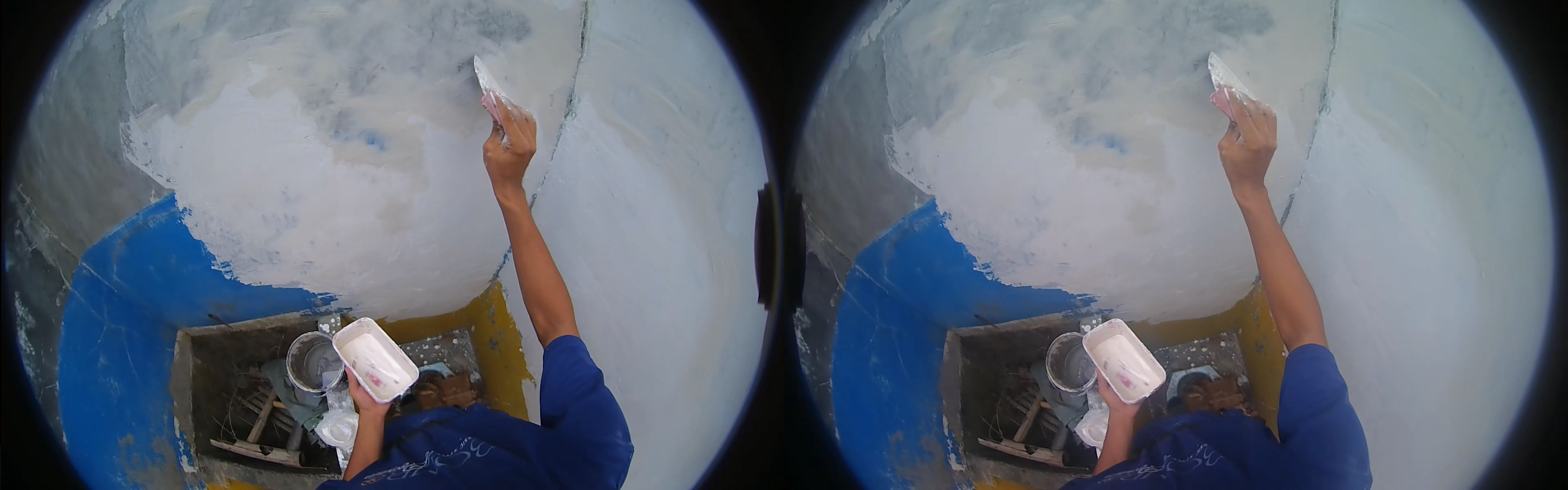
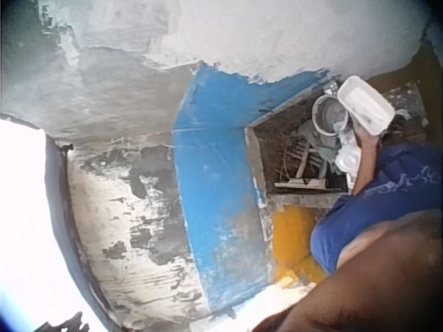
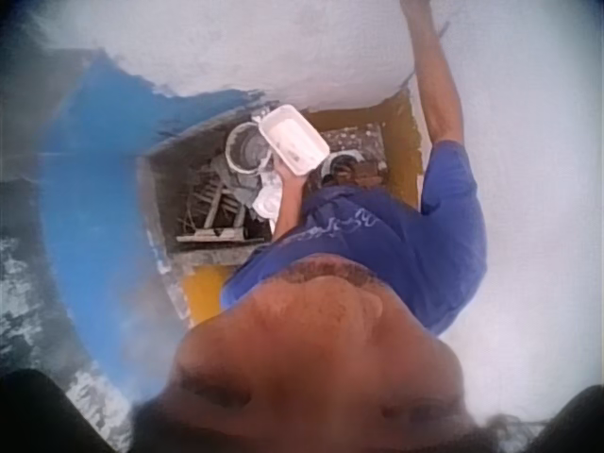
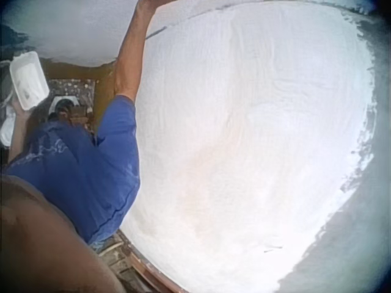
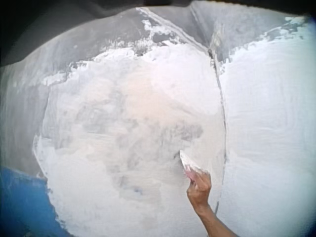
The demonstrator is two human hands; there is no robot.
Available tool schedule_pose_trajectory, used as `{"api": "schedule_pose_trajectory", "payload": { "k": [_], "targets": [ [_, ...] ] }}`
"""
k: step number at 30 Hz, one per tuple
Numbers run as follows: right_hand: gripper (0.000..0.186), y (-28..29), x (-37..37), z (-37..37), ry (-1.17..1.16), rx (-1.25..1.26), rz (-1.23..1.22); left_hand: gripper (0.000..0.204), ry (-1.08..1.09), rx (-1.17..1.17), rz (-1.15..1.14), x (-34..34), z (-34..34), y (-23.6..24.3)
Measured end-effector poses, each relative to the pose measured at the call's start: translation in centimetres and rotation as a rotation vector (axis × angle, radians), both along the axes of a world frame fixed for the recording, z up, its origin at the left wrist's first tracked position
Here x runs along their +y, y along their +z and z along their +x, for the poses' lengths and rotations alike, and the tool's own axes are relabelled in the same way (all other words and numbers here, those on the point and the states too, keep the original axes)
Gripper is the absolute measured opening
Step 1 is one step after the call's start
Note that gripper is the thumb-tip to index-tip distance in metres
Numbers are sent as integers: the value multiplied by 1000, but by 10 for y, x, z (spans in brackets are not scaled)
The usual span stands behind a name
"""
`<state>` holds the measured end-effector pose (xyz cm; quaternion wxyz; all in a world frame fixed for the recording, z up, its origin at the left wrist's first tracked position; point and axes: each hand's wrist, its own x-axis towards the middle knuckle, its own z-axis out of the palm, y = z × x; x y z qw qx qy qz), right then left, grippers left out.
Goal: The person applies plaster to a wall using a putty knife. They scoop plaster from a small container and spread it onto the wall with broad strokes, smoothing the surface.
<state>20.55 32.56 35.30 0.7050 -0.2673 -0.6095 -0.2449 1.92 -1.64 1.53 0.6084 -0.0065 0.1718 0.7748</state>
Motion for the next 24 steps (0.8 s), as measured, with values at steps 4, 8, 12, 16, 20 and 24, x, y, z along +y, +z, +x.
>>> {"api": "schedule_pose_trajectory", "payload": {
  "k": [4,8,12,16,20,24],
  "targets": [
    [53,-73,-35,-61,162,-247,-95,69,7,-14,-1,-1,1,4],
    [59,-90,-49,-64,315,-181,-156,69,14,24,-27,-1,-3,2],
    [64,-54,-11,-31,22,46,-36,70,-2,-1,22,-1,-5,2],
    [58,-95,-1,-55,68,-183,-172,71,-31,18,20,5,-4,3],
    [56,-121,-43,-63,318,-296,-206,71,-52,-4,27,5,-5,5],
    [53,-47,-22,1,158,21,-52,71,-59,46,38,7,-3,6]
  ]
}}
